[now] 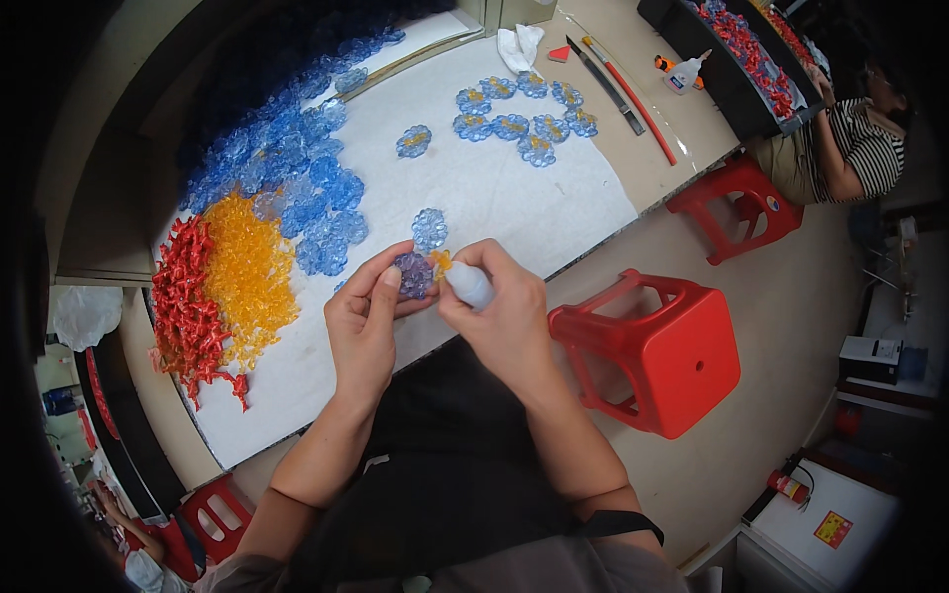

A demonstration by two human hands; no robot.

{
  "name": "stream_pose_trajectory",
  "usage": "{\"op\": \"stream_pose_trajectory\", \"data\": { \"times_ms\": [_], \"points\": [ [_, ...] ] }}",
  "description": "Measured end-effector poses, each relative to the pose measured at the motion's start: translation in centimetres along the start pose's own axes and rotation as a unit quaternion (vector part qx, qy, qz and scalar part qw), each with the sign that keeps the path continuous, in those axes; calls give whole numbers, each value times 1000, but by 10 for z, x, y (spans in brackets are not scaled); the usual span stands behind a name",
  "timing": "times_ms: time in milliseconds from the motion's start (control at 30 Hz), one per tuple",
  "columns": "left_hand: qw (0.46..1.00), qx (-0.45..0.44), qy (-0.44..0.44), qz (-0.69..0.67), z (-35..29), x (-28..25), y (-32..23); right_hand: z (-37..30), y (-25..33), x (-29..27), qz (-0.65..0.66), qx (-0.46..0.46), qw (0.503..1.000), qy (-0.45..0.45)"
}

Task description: The person applies glue onto plastic flower-shaped pieces using a dispenser bottle and attaches small plastic components onto them by hand.

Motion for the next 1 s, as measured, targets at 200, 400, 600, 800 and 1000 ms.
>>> {"op": "stream_pose_trajectory", "data": {
  "times_ms": [200,400,600,800,1000],
  "points": [
    [993,-70,27,-92,0,-2,2,3,0,-6,202,96,973,55],
    [986,-107,9,-131,-11,-36,1,30,-5,-41,-95,25,995,-24],
    [954,-181,14,-239,-25,-41,14,33,1,-29,-131,-23,991,-5],
    [938,-172,74,-293,-28,-28,17,17,4,-26,-29,-7,999,-13],
    [994,0,52,96,-19,-34,-13,24,2,-27,-150,-54,986,-44]
  ]
}}
Point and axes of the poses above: each hand's wrist, its own z-axis towards the middle knuckle, its own x-axis out of the palm, y = z × x, the point moved 10 cm from there along z, towards the middle knuckle, and after that the axes turned 1 degree about y, right-handed, at the moved point
